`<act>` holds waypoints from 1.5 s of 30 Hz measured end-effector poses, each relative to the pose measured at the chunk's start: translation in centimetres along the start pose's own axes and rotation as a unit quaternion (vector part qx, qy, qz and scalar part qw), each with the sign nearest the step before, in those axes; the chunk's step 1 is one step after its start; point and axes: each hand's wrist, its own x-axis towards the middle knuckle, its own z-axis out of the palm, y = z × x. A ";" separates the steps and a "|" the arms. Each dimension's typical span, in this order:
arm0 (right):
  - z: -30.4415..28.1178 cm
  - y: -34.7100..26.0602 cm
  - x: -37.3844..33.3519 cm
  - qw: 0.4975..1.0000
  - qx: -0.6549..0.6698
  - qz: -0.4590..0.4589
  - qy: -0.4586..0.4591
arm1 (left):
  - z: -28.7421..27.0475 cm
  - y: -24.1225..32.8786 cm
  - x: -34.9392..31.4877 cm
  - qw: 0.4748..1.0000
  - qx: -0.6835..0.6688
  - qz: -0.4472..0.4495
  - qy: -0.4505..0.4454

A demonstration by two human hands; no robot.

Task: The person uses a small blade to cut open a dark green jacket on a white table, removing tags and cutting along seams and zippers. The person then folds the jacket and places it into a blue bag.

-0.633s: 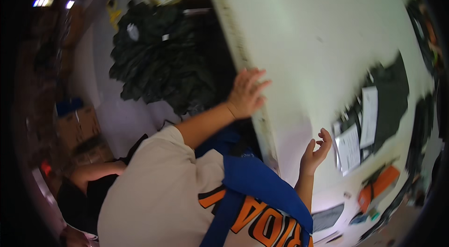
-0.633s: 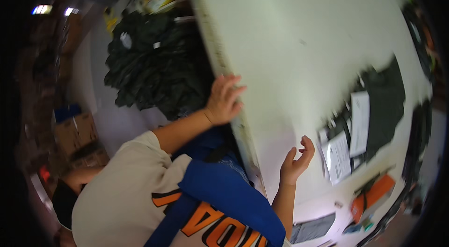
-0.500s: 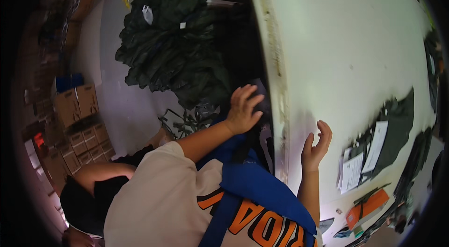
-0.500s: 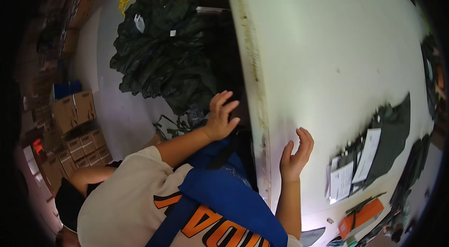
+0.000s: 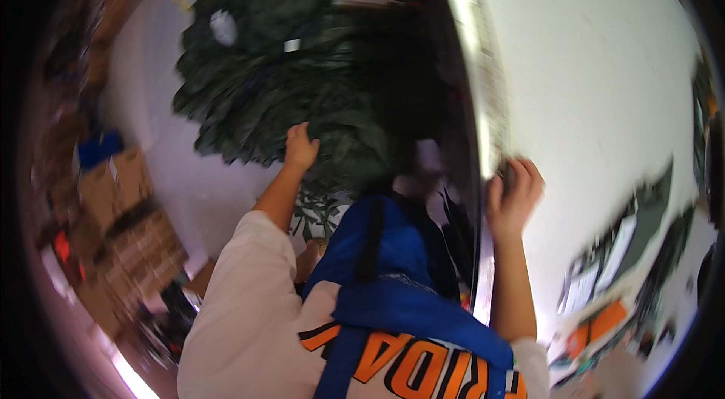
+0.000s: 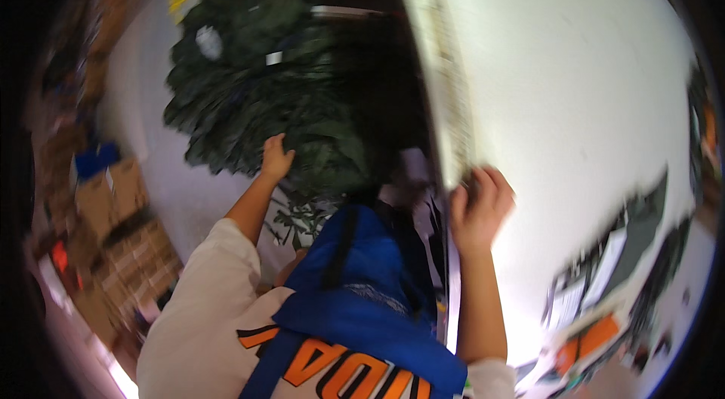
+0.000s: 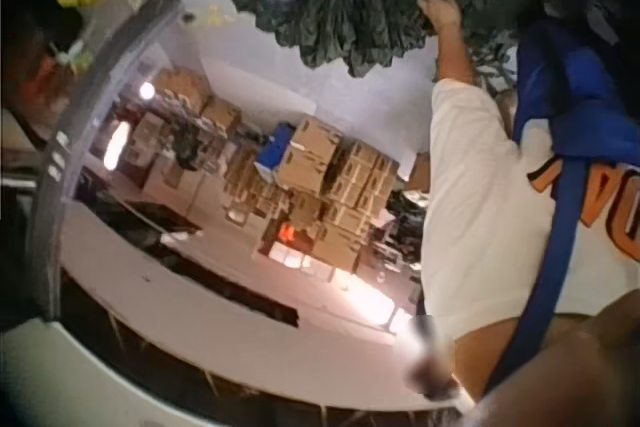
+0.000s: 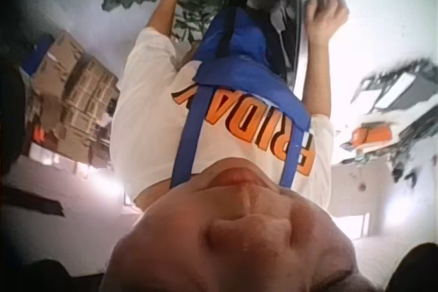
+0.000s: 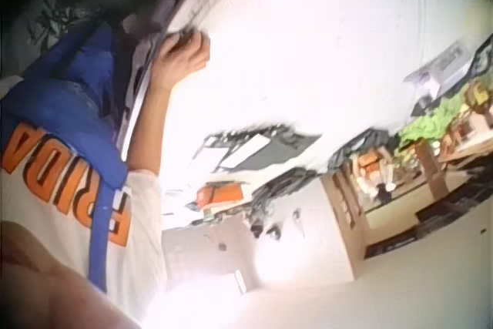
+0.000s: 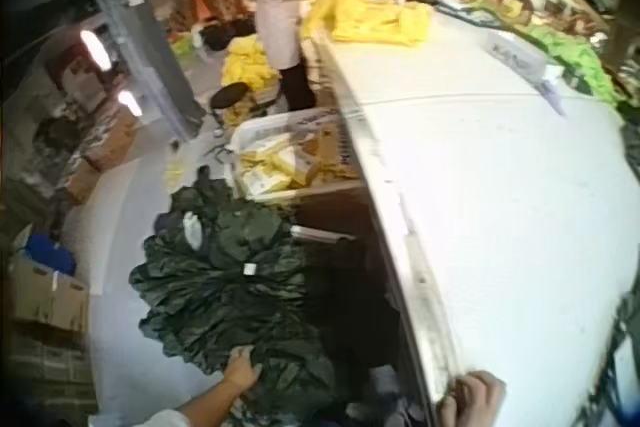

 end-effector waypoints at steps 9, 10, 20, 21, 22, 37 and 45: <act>-5.4 4.8 -0.9 0.986 0.159 0.045 0.037 | -3.4 18.7 -3.9 0.960 -0.227 0.132 -0.099; -5.8 6.6 -1.9 0.986 0.136 0.068 0.064 | -3.6 20.0 -4.2 0.960 -0.217 0.141 -0.108; -21.1 33.2 -30.0 0.705 -0.266 0.502 0.425 | -1.8 16.5 -4.0 0.960 -0.100 0.156 -0.208; -22.4 35.0 -32.8 0.641 -0.272 0.608 0.381 | -1.3 15.5 -3.8 0.959 -0.074 0.165 -0.219; -23.9 36.4 -34.7 0.603 -0.206 0.699 0.325 | -1.5 15.3 -4.0 0.958 -0.067 0.157 -0.229; -22.3 29.4 -38.7 0.630 -0.200 0.720 0.213 | -1.0 16.2 -1.8 0.898 0.015 0.129 -0.421; -14.6 11.2 -40.5 0.463 0.296 0.558 0.622 | -4.2 22.7 -2.3 0.857 0.066 0.169 -0.482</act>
